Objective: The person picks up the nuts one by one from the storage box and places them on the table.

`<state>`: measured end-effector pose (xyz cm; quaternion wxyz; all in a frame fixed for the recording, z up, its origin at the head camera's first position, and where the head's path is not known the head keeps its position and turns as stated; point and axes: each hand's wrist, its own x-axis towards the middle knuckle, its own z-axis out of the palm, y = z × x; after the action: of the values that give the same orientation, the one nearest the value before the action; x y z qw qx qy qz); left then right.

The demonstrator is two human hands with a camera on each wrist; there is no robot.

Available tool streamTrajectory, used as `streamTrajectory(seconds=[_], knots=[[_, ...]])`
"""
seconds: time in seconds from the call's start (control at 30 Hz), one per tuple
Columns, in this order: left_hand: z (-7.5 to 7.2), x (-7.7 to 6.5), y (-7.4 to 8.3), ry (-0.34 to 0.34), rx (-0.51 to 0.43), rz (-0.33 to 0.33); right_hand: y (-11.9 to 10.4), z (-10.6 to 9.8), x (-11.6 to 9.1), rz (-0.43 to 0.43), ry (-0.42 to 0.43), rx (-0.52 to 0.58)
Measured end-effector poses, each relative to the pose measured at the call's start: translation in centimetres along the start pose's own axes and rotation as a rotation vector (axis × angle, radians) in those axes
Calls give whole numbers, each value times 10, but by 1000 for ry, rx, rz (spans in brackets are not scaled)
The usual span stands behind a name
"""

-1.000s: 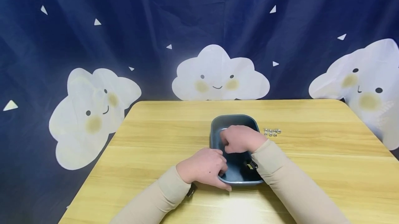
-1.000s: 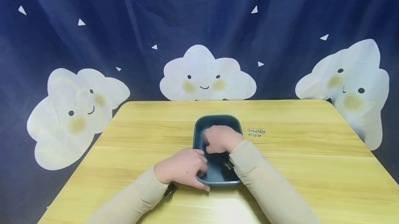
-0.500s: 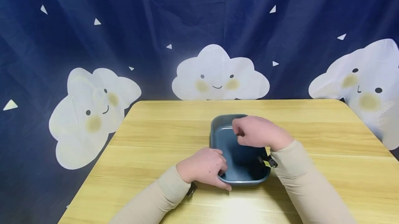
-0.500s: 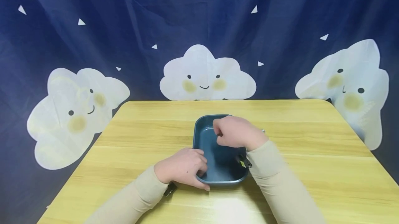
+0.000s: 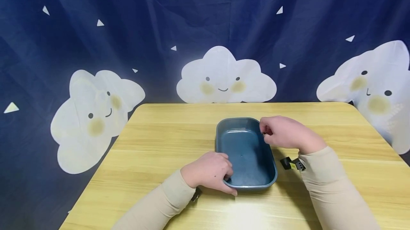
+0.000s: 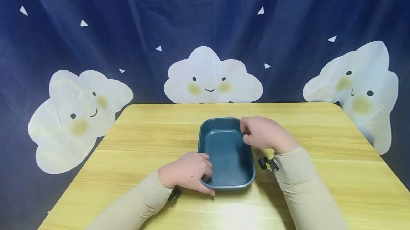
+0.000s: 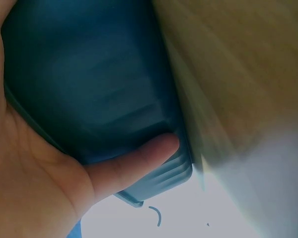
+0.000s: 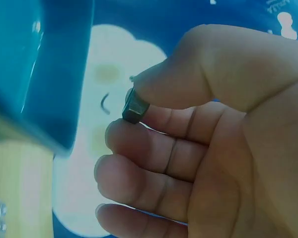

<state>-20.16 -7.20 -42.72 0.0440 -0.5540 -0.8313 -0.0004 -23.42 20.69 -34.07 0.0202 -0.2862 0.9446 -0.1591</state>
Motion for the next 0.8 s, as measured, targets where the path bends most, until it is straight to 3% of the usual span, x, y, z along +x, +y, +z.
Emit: streamTrajectory(seconds=[0.47, 0.8], knots=[[1, 0, 1, -16, 16, -11, 51, 7, -18, 121, 40, 20], [1, 0, 1, -14, 19, -5, 64, 13, -19, 153, 32, 6]])
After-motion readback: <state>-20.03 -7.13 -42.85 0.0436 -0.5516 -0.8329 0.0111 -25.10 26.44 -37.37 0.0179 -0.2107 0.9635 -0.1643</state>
